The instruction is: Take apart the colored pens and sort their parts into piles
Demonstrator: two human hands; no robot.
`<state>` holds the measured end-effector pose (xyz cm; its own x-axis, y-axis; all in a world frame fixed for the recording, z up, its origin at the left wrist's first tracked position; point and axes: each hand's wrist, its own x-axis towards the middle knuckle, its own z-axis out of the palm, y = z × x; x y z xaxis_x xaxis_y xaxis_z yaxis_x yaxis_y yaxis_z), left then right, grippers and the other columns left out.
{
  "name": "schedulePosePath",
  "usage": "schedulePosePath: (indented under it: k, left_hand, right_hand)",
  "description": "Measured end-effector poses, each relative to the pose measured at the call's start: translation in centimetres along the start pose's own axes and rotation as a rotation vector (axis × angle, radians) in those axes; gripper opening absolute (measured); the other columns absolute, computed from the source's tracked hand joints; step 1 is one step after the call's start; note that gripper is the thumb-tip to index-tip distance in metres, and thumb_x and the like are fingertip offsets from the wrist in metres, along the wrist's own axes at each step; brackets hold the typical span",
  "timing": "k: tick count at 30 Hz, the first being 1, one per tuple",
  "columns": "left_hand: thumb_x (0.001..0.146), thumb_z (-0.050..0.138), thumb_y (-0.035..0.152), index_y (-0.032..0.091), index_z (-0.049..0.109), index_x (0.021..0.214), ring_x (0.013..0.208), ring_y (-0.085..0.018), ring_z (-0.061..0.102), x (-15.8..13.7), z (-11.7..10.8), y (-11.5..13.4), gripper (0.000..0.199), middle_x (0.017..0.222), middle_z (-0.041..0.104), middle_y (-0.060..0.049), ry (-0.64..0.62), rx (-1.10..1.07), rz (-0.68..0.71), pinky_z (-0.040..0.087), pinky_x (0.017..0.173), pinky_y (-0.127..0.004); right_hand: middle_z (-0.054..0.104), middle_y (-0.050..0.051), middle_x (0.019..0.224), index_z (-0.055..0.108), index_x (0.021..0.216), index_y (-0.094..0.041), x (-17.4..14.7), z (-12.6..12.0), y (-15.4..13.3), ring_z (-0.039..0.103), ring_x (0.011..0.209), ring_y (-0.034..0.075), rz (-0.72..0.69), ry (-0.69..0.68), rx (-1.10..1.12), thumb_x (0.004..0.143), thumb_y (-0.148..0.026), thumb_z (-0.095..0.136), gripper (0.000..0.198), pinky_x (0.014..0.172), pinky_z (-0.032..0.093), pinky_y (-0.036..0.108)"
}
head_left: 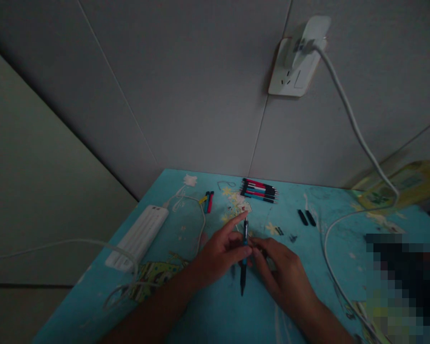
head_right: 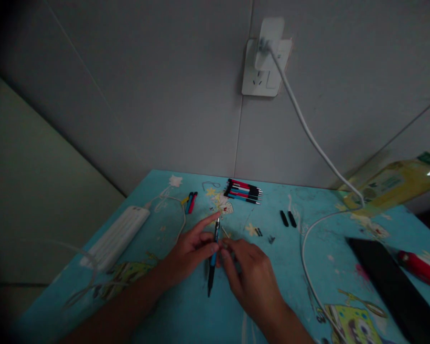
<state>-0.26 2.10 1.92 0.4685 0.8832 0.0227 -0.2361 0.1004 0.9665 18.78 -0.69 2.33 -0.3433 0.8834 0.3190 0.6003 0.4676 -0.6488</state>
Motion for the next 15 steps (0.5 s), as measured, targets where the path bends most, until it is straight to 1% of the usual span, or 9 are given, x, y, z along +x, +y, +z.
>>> schedulePosePath:
  k: [2, 4, 7, 12, 15]
  left_hand:
    - [0.088, 0.067, 0.021, 0.029, 0.025, 0.154, 0.075, -0.013, 0.065, -0.09, 0.00, 0.02, 0.079, 0.082, 0.062, 0.002, -0.045, -0.005, -0.013, 0.048, 0.071, -0.026]
    - [0.086, 0.069, 0.017, 0.030, 0.023, 0.154, 0.080, -0.014, 0.065, -0.12, 0.01, -0.04, 0.084, 0.089, 0.063, 0.000, -0.077, -0.023, -0.021, 0.049, 0.075, -0.028]
    - [0.087, 0.066, 0.015, 0.031, 0.025, 0.152, 0.086, -0.016, 0.066, -0.06, -0.01, -0.25, 0.079, 0.098, 0.065, -0.003, -0.086, -0.058, -0.029, 0.050, 0.081, -0.033]
    - [0.088, 0.064, 0.013, 0.027, 0.035, 0.146, 0.081, -0.016, 0.066, -0.01, -0.10, -0.28, 0.066, 0.091, 0.065, -0.002, -0.118, -0.036, -0.040, 0.049, 0.078, -0.033]
    - [0.089, 0.063, 0.015, 0.027, 0.034, 0.147, 0.080, -0.016, 0.066, -0.03, -0.15, -0.10, 0.066, 0.091, 0.065, -0.002, -0.113, -0.007, -0.050, 0.049, 0.077, -0.031]
  right_hand:
    - [0.070, 0.007, 0.101, 0.062, 0.118, -0.023, 0.03, 0.05, 0.03, 0.067, 0.089, 0.022, 0.005, 0.012, -0.013, 0.099, -0.025, 0.049, 0.023, 0.084, 0.052, 0.037]
    - [0.070, 0.008, 0.103, 0.062, 0.118, -0.023, 0.03, 0.07, 0.04, 0.067, 0.090, 0.022, 0.017, 0.021, -0.019, 0.099, -0.025, 0.049, 0.023, 0.084, 0.053, 0.037]
    - [0.070, 0.008, 0.105, 0.061, 0.120, -0.023, -0.04, 0.05, 0.09, 0.067, 0.091, 0.022, 0.050, 0.029, -0.015, 0.100, -0.026, 0.047, 0.025, 0.084, 0.053, 0.036]
    - [0.071, 0.007, 0.103, 0.063, 0.118, -0.023, -0.12, 0.08, 0.32, 0.068, 0.089, 0.021, 0.066, 0.080, -0.018, 0.100, -0.025, 0.047, 0.024, 0.083, 0.053, 0.035]
    - [0.071, 0.006, 0.102, 0.064, 0.117, -0.023, -0.12, 0.17, 0.41, 0.068, 0.089, 0.020, 0.047, 0.083, -0.037, 0.099, -0.024, 0.047, 0.024, 0.084, 0.053, 0.034]
